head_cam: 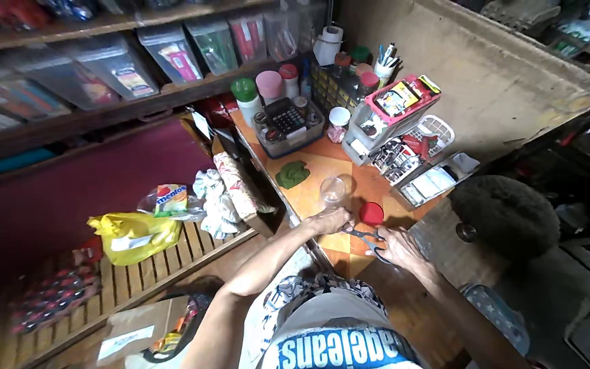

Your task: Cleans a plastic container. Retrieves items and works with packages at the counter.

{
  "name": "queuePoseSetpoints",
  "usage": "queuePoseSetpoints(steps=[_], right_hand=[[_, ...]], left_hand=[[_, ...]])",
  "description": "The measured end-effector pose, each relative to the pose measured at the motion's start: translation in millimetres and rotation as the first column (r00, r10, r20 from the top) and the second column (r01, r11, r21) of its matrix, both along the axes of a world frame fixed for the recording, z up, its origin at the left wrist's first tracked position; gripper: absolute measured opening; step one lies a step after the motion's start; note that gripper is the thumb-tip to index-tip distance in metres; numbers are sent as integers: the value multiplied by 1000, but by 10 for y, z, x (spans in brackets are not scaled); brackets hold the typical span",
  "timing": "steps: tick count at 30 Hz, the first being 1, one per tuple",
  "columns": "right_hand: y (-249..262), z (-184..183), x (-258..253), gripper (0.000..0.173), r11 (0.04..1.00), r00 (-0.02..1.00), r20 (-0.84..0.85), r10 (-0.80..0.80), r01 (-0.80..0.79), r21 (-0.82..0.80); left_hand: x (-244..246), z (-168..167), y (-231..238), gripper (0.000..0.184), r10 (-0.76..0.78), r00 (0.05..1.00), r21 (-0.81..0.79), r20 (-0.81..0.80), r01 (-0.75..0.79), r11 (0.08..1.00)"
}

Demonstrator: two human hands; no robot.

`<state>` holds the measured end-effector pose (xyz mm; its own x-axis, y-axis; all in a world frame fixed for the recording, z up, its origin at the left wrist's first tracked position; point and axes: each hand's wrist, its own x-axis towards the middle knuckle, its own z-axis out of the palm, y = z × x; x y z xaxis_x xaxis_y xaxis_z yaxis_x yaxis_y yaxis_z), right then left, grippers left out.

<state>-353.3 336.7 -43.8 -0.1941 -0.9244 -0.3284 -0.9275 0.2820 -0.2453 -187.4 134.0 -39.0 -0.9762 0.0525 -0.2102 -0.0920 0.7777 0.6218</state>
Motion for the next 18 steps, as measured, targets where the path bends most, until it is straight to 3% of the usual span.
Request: queuePoseSetpoints(steps=[3,8,13,18], right_hand=[[-51,-6,19,80,999,1000,19,-6,5,38],[-38,-31,-22,65,1000,1000,2,8,-8,14],[-85,-97,-1,81,999,998,53,-23,21,48],[-95,-106,17,67,997,998,60,-34,30,66]], left_hand=[[-47,27,31,22,-6,1000,19,17,6,1000],[-76,-30,2,22,-3,1000,44,10,3,999],[-94,-62,23,22,-17,1000,62,-5,17,998],[-92,-81,1,22,-14,1000,68,16,13,998]])
